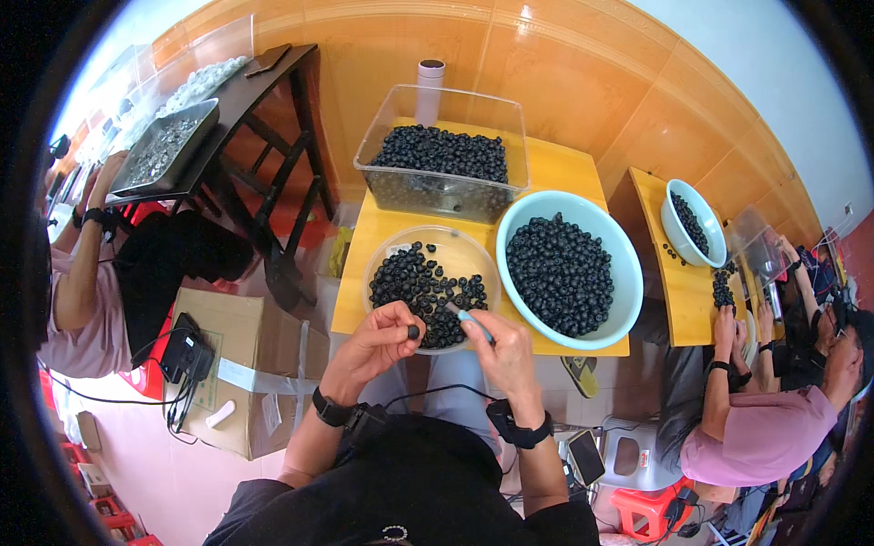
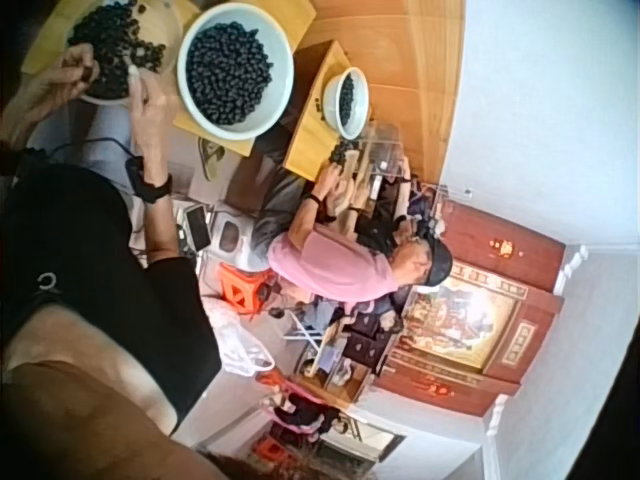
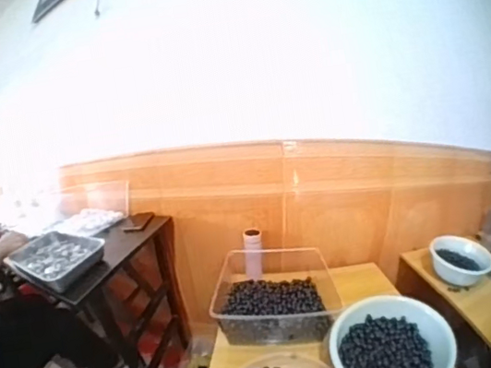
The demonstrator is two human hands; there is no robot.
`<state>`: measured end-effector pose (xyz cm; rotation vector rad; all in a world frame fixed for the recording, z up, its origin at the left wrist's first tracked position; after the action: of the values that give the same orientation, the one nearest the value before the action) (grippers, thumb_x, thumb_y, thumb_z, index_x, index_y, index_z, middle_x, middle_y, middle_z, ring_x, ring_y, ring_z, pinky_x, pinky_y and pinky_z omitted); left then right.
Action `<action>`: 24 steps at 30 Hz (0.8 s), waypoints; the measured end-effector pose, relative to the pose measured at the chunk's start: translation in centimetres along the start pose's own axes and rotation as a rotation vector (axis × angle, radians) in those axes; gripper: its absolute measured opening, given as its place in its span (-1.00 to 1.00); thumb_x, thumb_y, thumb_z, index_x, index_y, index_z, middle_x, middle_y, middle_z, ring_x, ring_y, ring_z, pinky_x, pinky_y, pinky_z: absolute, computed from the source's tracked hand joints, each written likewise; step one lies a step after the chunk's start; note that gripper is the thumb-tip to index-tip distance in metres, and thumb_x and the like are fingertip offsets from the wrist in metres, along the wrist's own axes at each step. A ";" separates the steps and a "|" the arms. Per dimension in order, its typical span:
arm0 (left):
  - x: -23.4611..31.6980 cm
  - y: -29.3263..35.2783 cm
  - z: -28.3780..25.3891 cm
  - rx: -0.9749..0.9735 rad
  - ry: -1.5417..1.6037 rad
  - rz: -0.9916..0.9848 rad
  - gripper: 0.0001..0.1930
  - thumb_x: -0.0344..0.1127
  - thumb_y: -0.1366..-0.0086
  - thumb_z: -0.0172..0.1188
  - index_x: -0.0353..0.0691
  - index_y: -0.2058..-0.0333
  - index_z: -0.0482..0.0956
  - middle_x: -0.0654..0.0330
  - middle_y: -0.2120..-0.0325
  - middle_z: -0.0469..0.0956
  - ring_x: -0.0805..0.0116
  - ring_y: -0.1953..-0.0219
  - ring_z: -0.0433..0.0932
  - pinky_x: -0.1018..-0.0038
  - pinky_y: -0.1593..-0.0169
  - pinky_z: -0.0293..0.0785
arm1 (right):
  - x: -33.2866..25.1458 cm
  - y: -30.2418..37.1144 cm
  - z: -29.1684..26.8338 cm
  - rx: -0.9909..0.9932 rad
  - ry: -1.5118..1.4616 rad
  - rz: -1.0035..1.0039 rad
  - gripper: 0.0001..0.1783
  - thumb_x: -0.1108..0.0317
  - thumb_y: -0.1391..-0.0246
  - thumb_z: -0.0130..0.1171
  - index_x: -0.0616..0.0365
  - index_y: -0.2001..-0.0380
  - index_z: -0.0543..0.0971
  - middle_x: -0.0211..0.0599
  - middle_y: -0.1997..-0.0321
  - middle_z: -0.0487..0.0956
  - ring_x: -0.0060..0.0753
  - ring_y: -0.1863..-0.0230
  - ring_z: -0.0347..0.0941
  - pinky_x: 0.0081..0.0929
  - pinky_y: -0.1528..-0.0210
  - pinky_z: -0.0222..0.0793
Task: Inspecting and sorting small black plastic or rubber components from containers into bowls at a workstation.
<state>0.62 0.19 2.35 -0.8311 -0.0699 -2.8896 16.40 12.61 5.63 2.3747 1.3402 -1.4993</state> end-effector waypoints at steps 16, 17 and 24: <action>-0.6 -0.2 -0.1 -0.005 0.051 -0.005 -0.85 -0.46 -0.17 0.18 -0.23 0.27 0.44 0.10 0.29 0.51 0.45 0.34 0.55 0.63 0.24 0.55 | -4.3 0.6 0.1 -0.164 0.052 -0.150 -0.84 0.38 0.05 0.23 0.18 0.36 0.56 -0.28 0.60 0.47 -0.33 0.65 0.43 -0.44 0.62 0.28; -0.6 -0.2 -0.1 -0.006 0.049 -0.007 -0.85 -0.46 -0.17 0.18 -0.23 0.27 0.44 0.10 0.29 0.51 0.45 0.34 0.55 0.64 0.24 0.54 | -4.3 0.6 0.1 -0.167 0.064 -0.152 -0.84 0.38 0.05 0.23 0.18 0.36 0.56 -0.28 0.59 0.47 -0.32 0.65 0.43 -0.44 0.62 0.29; -0.6 -0.2 -0.4 0.001 0.040 -0.017 -0.84 -0.44 -0.16 0.20 -0.23 0.28 0.43 0.09 0.31 0.52 0.47 0.38 0.56 0.63 0.27 0.55 | -4.2 0.7 0.1 -0.174 0.054 -0.126 -0.84 0.38 0.05 0.22 0.19 0.35 0.57 -0.27 0.59 0.48 -0.32 0.64 0.44 -0.45 0.62 0.29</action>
<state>0.91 0.43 1.65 -0.7752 -0.0751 -2.9207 16.07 9.42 8.43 2.2781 1.5885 -1.2931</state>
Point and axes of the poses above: each hand's wrist, its own y-axis away from the middle knuckle, its own z-axis out of the palm, x = y × z, the point moved 1 cm from there along -y, towards the middle knuckle
